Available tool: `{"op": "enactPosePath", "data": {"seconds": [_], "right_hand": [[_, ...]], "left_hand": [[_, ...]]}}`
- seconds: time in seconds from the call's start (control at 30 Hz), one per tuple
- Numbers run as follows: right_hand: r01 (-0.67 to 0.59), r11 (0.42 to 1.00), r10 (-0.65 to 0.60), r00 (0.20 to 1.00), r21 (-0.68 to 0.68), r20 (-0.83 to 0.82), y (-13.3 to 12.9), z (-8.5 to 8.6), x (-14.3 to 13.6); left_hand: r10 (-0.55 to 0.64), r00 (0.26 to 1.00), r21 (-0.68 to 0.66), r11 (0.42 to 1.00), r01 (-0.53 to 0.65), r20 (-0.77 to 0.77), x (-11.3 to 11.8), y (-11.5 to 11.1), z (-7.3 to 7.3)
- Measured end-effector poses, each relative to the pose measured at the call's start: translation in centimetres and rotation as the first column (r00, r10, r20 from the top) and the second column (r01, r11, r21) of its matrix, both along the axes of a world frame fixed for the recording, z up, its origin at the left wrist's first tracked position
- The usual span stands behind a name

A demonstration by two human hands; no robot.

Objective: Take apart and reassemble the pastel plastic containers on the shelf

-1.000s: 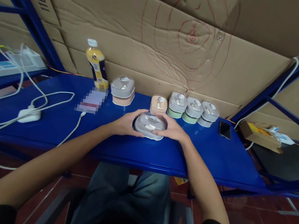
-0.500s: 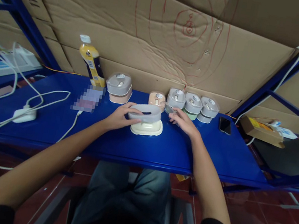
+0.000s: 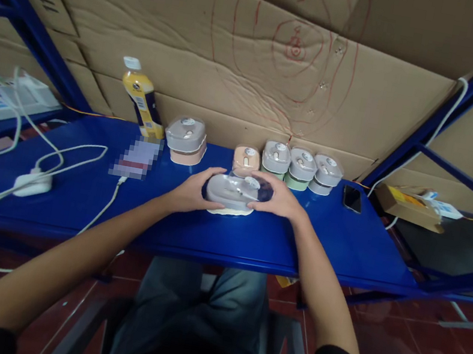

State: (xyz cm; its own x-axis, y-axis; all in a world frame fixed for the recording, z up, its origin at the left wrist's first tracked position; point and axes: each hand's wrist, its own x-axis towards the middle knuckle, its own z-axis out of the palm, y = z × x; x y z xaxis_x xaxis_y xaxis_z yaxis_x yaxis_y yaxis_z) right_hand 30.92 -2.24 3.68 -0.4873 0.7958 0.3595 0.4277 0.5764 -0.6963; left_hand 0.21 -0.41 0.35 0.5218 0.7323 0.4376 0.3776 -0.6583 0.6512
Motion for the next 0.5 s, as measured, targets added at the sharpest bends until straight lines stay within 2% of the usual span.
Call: {"op": "enactPosePath", "data": {"seconds": [0.1, 0.2, 0.5], "right_hand": [[-0.075, 0.992, 0.066, 0.994, 0.106, 0.082, -0.3, 0.1, -1.7], [-0.126, 0.981, 0.106, 0.985, 0.147, 0.137, -0.3, 0.1, -2.9], [-0.128, 0.988, 0.12, 0.988, 0.081, 0.096, -0.1, -0.5, -2.7]], "left_hand": [[-0.014, 1.0, -0.092, 0.996, 0.013, -0.016, 0.7, -0.5, -0.2], [-0.042, 0.999, -0.112, 0.993, 0.041, -0.013, 1.0, -0.5, -0.4], [-0.071, 0.994, -0.058, 0.996, 0.066, -0.087, 0.7, 0.1, -1.0]]}}
